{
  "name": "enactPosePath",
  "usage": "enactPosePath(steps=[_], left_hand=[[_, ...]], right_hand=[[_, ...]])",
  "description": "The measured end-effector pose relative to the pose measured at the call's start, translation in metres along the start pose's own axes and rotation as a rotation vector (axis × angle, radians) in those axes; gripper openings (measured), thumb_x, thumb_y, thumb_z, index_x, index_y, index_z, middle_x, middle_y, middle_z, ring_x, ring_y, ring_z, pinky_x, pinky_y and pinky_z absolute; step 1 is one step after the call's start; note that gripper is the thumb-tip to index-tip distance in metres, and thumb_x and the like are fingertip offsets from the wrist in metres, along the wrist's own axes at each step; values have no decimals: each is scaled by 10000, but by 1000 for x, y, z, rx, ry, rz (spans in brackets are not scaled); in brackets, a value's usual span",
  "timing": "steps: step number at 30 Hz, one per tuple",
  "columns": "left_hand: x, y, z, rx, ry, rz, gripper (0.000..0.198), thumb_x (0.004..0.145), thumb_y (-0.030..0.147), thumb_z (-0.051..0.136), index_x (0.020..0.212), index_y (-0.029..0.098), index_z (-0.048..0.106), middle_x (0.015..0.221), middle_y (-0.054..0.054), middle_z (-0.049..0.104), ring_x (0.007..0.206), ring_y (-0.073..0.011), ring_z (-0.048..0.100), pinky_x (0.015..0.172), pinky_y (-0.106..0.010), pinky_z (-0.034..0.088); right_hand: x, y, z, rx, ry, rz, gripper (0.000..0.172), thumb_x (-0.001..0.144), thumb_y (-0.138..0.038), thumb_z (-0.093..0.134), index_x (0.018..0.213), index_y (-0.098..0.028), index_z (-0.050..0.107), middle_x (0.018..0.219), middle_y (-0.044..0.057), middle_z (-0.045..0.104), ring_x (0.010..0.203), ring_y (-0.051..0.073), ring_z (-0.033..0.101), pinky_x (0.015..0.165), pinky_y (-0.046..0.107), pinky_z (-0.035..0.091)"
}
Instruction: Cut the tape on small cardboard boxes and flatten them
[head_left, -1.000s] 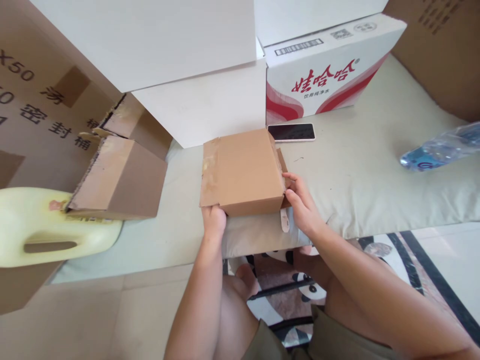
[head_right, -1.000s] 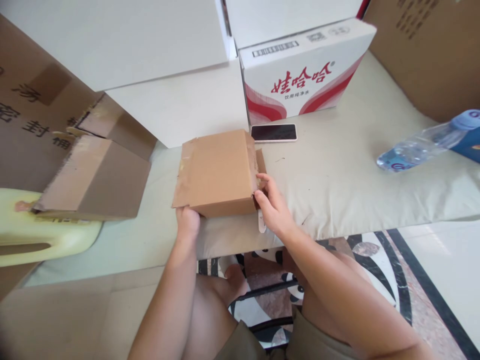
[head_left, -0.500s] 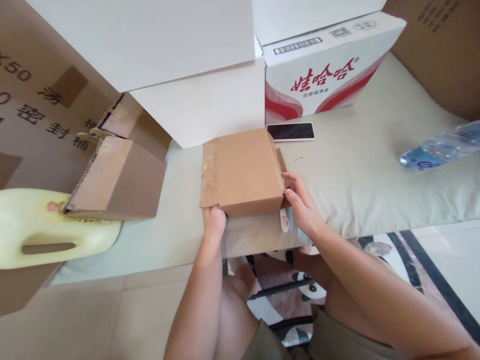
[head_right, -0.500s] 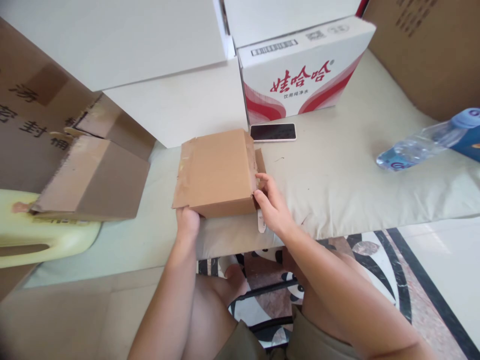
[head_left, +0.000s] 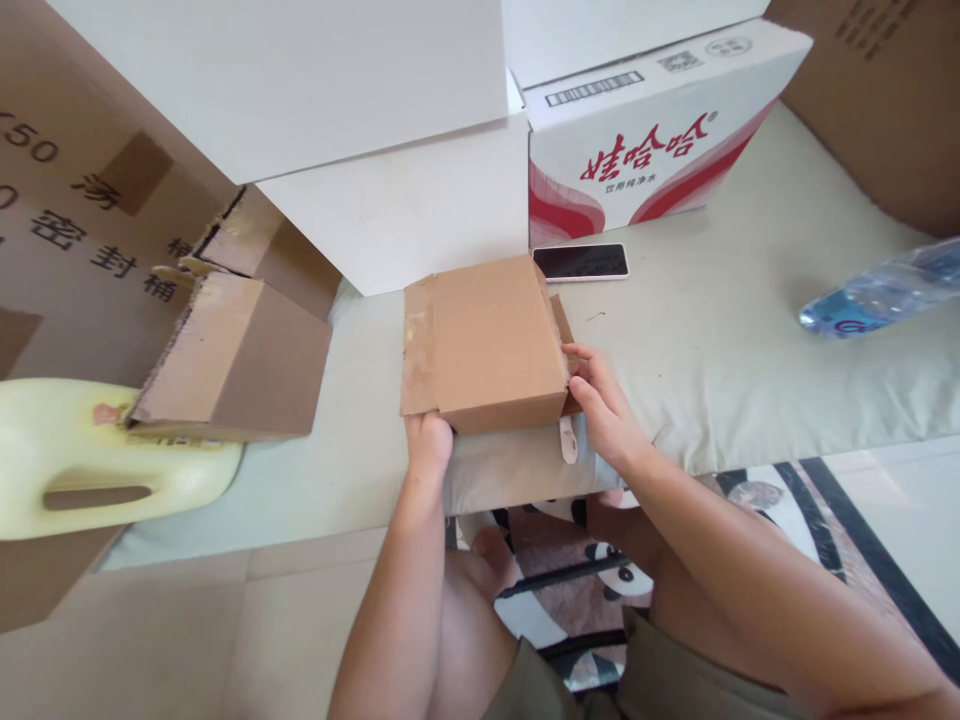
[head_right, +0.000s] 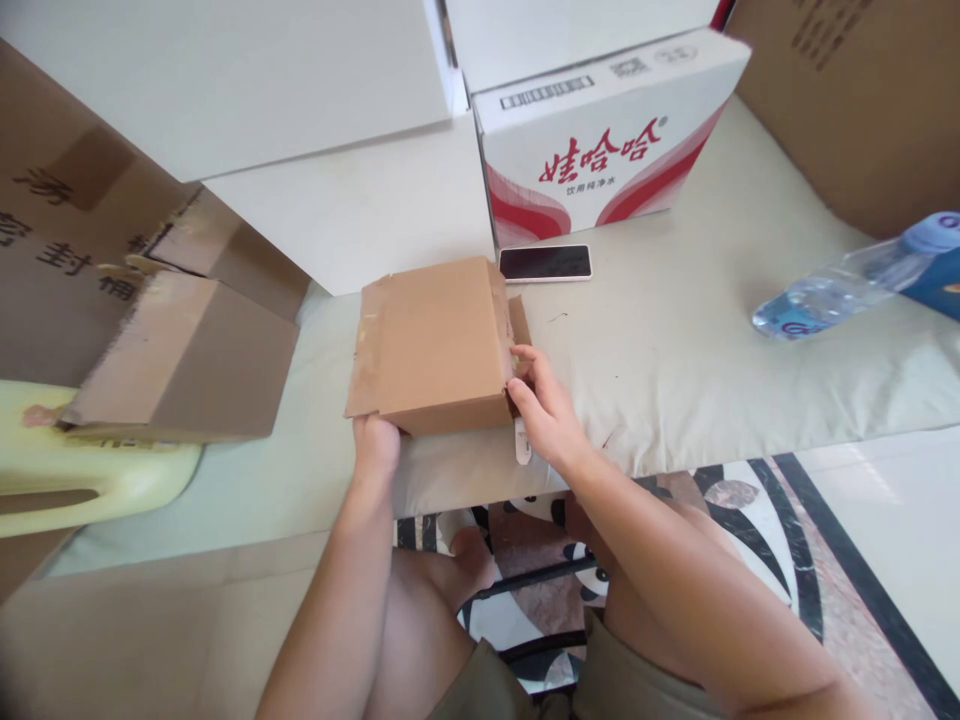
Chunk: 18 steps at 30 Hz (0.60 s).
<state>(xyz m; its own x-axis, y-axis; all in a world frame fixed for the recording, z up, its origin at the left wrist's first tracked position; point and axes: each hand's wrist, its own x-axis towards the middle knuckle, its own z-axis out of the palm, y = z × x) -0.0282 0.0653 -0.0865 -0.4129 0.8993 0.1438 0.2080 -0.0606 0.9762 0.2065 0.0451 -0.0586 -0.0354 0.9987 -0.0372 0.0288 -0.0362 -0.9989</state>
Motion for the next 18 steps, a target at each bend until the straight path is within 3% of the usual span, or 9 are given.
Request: enactPosePath(steps=[5,18], left_hand=[[-1,4,2,3,10,-17,346,704,214,559,1003,191,730,1200,-98,741,1397,-293,526,1265,-453,307],[-1,6,2,0,-18,-38,415,706,211,564,1088,198,725,1277,-88,716,1453,-285,464,1279,-436,276]], right_hand=[[-1,-1,0,21,-8,5,367,943,-402,464,1291,-288,440,877,21,544,788,216,566,676,379,541],[0,0,0,10,-17,10,370,949,-406,444,1300,-289,429,903,21,551,769,204,560,678,379,537]])
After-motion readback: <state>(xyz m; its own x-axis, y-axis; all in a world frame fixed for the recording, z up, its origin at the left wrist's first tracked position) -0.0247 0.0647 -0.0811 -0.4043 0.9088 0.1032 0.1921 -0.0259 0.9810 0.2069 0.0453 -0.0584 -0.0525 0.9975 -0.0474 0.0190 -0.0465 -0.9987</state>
